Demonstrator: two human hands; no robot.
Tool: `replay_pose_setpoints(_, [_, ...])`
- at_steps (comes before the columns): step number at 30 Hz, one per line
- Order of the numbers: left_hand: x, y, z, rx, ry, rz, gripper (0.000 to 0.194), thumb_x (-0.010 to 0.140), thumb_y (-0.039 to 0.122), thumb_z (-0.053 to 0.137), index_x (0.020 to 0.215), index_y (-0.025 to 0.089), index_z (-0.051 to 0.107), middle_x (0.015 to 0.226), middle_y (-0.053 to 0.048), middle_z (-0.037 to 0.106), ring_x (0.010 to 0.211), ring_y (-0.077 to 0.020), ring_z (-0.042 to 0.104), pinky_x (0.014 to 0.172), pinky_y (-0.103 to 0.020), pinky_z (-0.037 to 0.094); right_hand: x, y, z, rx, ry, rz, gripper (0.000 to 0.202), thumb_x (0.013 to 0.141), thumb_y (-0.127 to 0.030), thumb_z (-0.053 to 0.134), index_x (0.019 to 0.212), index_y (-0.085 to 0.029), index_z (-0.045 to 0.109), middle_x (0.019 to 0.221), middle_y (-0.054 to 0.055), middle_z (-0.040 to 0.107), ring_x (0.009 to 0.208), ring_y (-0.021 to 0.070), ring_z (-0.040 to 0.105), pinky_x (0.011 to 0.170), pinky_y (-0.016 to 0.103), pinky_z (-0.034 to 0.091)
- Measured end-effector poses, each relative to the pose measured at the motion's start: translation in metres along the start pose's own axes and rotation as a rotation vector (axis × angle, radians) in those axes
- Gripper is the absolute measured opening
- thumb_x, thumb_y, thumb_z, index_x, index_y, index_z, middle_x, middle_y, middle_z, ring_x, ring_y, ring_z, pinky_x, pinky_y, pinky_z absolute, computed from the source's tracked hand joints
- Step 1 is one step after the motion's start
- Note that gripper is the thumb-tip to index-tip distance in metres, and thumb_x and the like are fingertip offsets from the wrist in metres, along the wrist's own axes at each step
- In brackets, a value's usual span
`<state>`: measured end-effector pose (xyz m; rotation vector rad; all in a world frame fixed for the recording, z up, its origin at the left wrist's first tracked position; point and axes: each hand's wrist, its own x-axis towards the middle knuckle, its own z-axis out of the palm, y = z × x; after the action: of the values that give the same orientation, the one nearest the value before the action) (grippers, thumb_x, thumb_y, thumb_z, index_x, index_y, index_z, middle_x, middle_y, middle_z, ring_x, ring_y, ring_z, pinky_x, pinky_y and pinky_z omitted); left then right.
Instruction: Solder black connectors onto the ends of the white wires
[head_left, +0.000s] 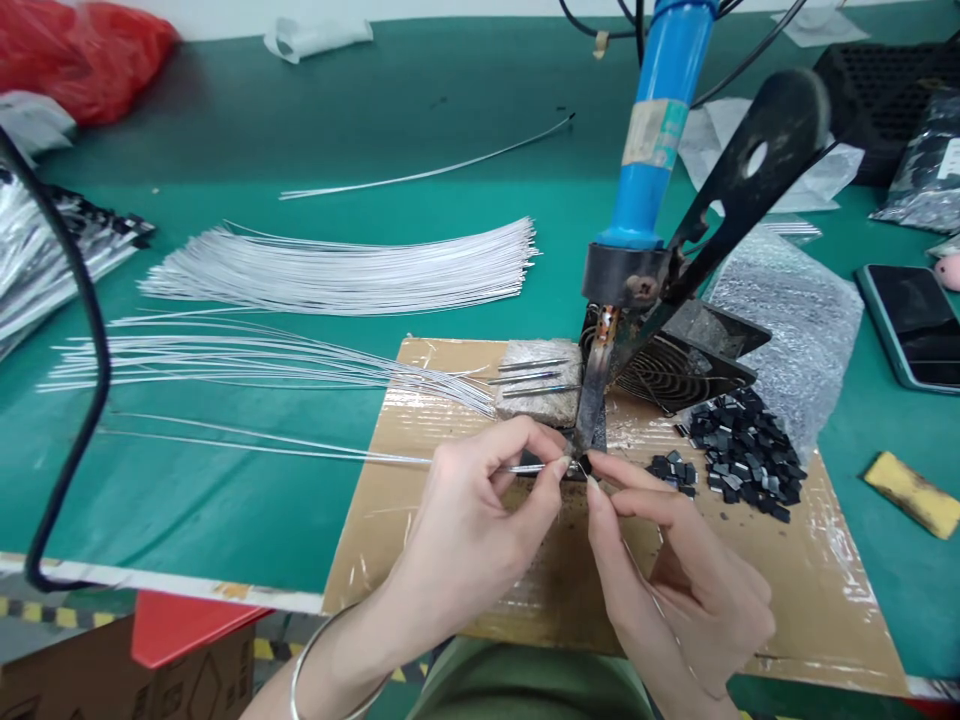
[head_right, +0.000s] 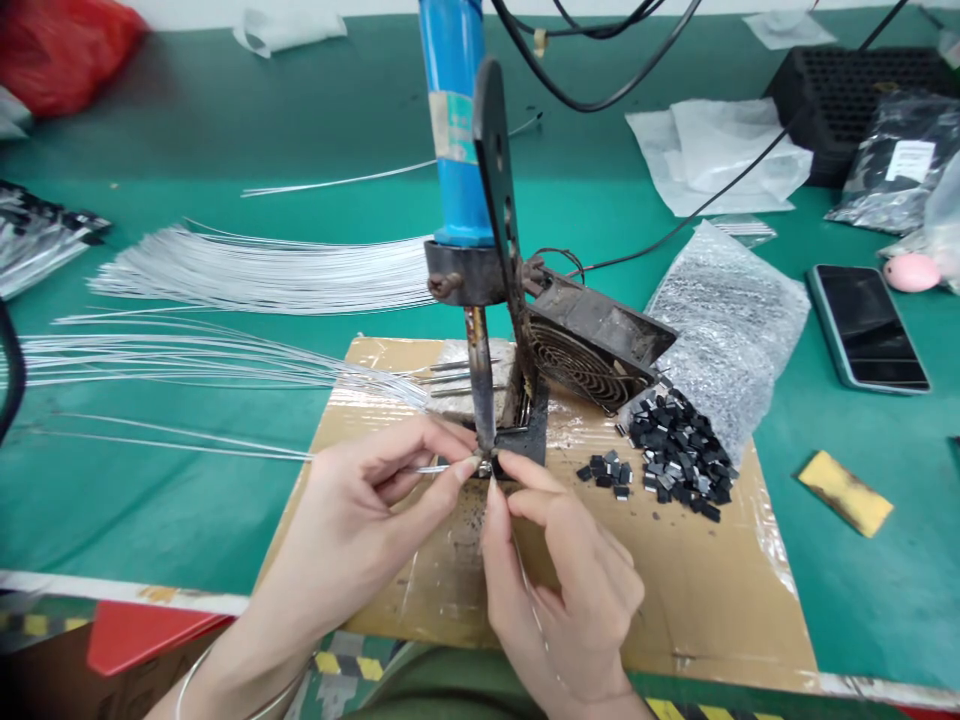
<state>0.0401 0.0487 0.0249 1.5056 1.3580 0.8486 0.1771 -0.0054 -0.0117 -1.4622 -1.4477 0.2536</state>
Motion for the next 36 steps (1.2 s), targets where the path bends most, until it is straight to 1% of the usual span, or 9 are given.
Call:
replay_pose_setpoints(6, [0.0005,-0.0007,0.0009,0.001,-0.009,-0.008,0.013,0.084,0.014,0.059,0.074,0.018,0.066,0.073,-0.001,0.074,0.066,-0.014,0.066,0.055,-0.023,0.045,0.0002,-0.0025,0.0009,-0.013,0.015,0.022,0.013,0.093,-0.014,0.071,0.087,-0.024,0.066,0.097,0.002,0.084,0.075,0.0185,0.082,0.07,0.025,0.068])
replay_pose_setpoints(8, [0.0005,-0.001,0.0009,0.001,-0.013,-0.011,0.013,0.084,0.013,0.059,0.074,0.018,0.066,0.073,-0.001,0.074,0.065,-0.014,0.066,0.055,-0.023,0.045,-0.0001,-0.0008,0.0012,-0.007,0.016,0.01,0.013,0.093,-0.014,0.072,0.087,-0.024,0.066,0.097,0.002,0.084,0.074,0.0185,0.082,0.07,0.025,0.068])
replay_pose_setpoints(13, [-0.0006,-0.0008,0.0015,-0.018,-0.008,-0.009,0.013,0.084,0.013,0.06,0.074,0.018,0.067,0.074,-0.001,0.074,0.067,-0.0139,0.066,0.059,-0.022,0.048,-0.0001,0.0025,0.0002,-0.005,0.0,-0.033,0.015,0.091,-0.012,0.073,0.091,-0.025,0.067,0.098,0.002,0.084,0.072,0.0193,0.082,0.068,0.027,0.069])
replay_pose_setpoints(20, [-0.0014,0.0008,0.0008,-0.029,-0.007,-0.006,0.013,0.084,0.012,0.06,0.074,0.018,0.068,0.074,-0.001,0.073,0.07,-0.0137,0.067,0.062,-0.022,0.05,-0.0013,0.0019,0.0,-0.001,0.009,-0.036,0.015,0.09,-0.01,0.075,0.09,-0.023,0.067,0.097,0.001,0.085,0.075,0.0176,0.082,0.071,0.024,0.068])
replay_pose_setpoints(24, [-0.0018,0.0005,-0.0001,-0.014,-0.006,-0.006,0.013,0.084,0.012,0.06,0.075,0.017,0.068,0.075,-0.001,0.074,0.07,-0.0141,0.067,0.06,-0.022,0.049,0.0002,0.0007,0.0002,-0.001,0.007,-0.044,0.015,0.091,-0.011,0.074,0.09,-0.024,0.068,0.096,0.001,0.085,0.073,0.0183,0.082,0.069,0.025,0.068])
replay_pose_setpoints(28, [-0.0014,-0.0003,0.0003,-0.02,-0.011,-0.007,0.013,0.084,0.012,0.06,0.075,0.017,0.067,0.076,-0.001,0.074,0.07,-0.0143,0.067,0.061,-0.023,0.049,0.0012,-0.0011,0.0003,-0.015,0.007,-0.026,0.015,0.091,-0.01,0.073,0.089,-0.024,0.067,0.095,0.001,0.085,0.073,0.0183,0.082,0.07,0.024,0.068])
replay_pose_setpoints(32, [-0.0008,-0.0023,0.0008,-0.013,-0.015,-0.018,0.012,0.083,0.015,0.06,0.074,0.018,0.067,0.075,-0.001,0.074,0.069,-0.0147,0.066,0.058,-0.023,0.047,-0.0004,0.0017,0.0005,0.001,0.0,-0.039,0.014,0.09,-0.011,0.075,0.089,-0.023,0.068,0.096,0.002,0.085,0.072,0.0172,0.082,0.072,0.023,0.067])
replay_pose_setpoints(36, [-0.0015,-0.0064,0.0009,-0.011,-0.028,-0.026,0.012,0.084,0.017,0.059,0.075,0.018,0.067,0.077,-0.002,0.075,0.07,-0.0156,0.067,0.059,-0.024,0.048,-0.0044,0.0058,0.0004,0.035,0.003,0.006,0.013,0.09,-0.012,0.075,0.086,-0.021,0.068,0.098,0.002,0.084,0.072,0.0148,0.081,0.074,0.022,0.065])
